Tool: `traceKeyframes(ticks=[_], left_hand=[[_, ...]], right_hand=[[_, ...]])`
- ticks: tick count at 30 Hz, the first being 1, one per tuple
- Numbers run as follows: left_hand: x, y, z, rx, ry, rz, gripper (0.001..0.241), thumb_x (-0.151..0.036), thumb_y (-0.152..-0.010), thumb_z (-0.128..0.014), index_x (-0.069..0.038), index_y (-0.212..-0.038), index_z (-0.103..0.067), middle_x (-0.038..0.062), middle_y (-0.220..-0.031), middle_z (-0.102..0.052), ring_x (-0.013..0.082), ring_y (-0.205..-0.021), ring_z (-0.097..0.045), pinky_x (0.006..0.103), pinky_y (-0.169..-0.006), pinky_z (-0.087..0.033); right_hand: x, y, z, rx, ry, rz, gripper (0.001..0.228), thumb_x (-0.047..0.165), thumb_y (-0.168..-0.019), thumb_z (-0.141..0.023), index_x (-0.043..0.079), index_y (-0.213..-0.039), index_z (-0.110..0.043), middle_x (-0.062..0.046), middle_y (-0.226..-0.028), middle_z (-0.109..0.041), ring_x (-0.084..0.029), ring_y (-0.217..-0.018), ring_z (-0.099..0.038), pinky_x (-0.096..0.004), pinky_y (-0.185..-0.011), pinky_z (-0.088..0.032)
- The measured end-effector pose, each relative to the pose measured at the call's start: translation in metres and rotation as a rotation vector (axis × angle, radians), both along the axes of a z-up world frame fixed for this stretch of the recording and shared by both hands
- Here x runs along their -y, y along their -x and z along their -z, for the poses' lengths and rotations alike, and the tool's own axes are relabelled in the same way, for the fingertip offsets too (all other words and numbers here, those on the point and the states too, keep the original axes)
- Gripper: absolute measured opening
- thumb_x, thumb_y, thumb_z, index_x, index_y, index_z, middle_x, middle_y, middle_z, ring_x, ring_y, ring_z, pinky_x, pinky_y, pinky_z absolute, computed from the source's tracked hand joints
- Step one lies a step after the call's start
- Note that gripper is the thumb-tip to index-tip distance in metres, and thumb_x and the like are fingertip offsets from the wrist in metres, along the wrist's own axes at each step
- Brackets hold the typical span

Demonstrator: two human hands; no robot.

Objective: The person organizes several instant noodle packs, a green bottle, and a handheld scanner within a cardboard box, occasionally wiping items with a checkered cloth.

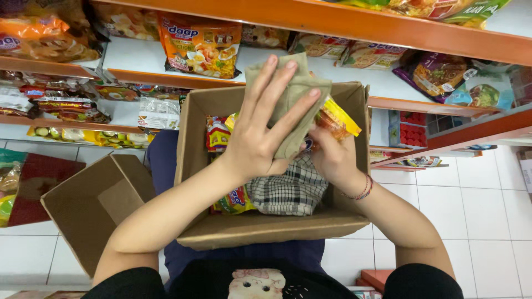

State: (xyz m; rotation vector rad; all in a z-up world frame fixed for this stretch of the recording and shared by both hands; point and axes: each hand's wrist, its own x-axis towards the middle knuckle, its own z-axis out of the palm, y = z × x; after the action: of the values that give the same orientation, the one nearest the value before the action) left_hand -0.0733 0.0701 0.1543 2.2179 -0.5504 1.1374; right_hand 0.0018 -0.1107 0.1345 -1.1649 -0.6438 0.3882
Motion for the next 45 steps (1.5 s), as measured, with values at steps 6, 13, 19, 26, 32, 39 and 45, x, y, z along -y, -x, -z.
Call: traceKeyframes(ticks=[6, 13, 19, 26, 32, 39, 45], left_hand=[[0.000, 0.001, 0.001, 0.138, -0.395, -0.196, 0.065, -0.037, -0.093, -0.071, -0.020, -0.154, -0.057, 0.011, -0.164, -0.035, 0.0304, -0.156, -0.027, 0.0658, -0.125, -0.017], [0.013, 0.005, 0.003, -0.069, -0.140, -0.155, 0.068, -0.039, -0.093, -0.072, -0.015, -0.154, -0.054, 0.018, -0.163, -0.035, 0.0393, -0.155, -0.027, 0.0654, -0.128, -0.009], [0.010, 0.005, 0.000, -0.012, -0.199, -0.229, 0.068, -0.037, -0.100, -0.071, -0.018, -0.162, -0.049, 0.014, -0.170, -0.032, 0.0355, -0.161, -0.024, 0.0662, -0.129, -0.004], [0.018, 0.007, -0.008, -0.050, -0.098, -0.206, 0.069, -0.036, -0.090, -0.069, -0.024, -0.155, -0.051, 0.015, -0.166, -0.029, 0.0425, -0.156, -0.019, 0.0676, -0.127, 0.003], [0.013, 0.009, -0.010, 0.018, -0.277, -0.301, 0.063, -0.043, -0.102, -0.070, -0.022, -0.159, -0.053, 0.010, -0.168, -0.034, 0.0340, -0.160, -0.023, 0.0665, -0.126, -0.001], [0.015, 0.007, -0.012, -0.015, -0.197, -0.137, 0.066, -0.040, -0.092, -0.069, -0.022, -0.154, -0.055, 0.009, -0.166, -0.036, 0.0376, -0.157, -0.023, 0.0722, -0.124, -0.004], [0.003, 0.029, -0.006, 0.029, -0.548, -0.020, 0.058, -0.031, -0.096, -0.064, -0.028, -0.154, -0.060, -0.002, -0.165, -0.043, 0.0270, -0.156, -0.032, 0.0684, -0.126, -0.015]], right_hand=[[0.012, -0.008, 0.012, -0.192, -0.094, 0.016, 0.047, 0.030, -0.113, -0.042, 0.001, -0.149, -0.047, -0.015, -0.148, -0.057, -0.027, -0.135, -0.058, -0.041, -0.114, -0.050], [0.000, -0.004, 0.020, -0.221, -0.073, -0.029, 0.060, 0.047, -0.111, -0.035, 0.009, -0.157, -0.034, -0.009, -0.158, -0.046, -0.023, -0.145, -0.049, -0.042, -0.122, -0.043], [0.010, -0.005, 0.014, -0.273, -0.107, -0.118, 0.063, 0.051, -0.115, -0.029, 0.005, -0.159, -0.037, -0.016, -0.158, -0.047, -0.027, -0.144, -0.049, -0.044, -0.121, -0.043], [-0.002, -0.001, 0.009, -0.363, -0.033, -0.109, 0.063, 0.050, -0.109, -0.027, 0.011, -0.158, -0.031, -0.012, -0.161, -0.042, -0.026, -0.146, -0.046, -0.045, -0.123, -0.039], [0.009, -0.002, 0.001, -0.321, -0.074, -0.114, 0.065, 0.052, -0.111, -0.027, 0.006, -0.156, -0.036, -0.013, -0.156, -0.047, -0.028, -0.143, -0.049, -0.048, -0.120, -0.043], [0.001, 0.002, -0.004, -0.456, 0.004, -0.152, 0.070, 0.057, -0.107, -0.027, 0.008, -0.155, -0.037, -0.014, -0.153, -0.049, -0.026, -0.139, -0.052, -0.045, -0.116, -0.044], [0.014, 0.008, -0.035, -0.588, -0.025, -0.237, 0.080, 0.064, -0.105, -0.024, 0.003, -0.154, -0.040, -0.018, -0.148, -0.055, -0.033, -0.135, -0.055, -0.048, -0.113, -0.045]])
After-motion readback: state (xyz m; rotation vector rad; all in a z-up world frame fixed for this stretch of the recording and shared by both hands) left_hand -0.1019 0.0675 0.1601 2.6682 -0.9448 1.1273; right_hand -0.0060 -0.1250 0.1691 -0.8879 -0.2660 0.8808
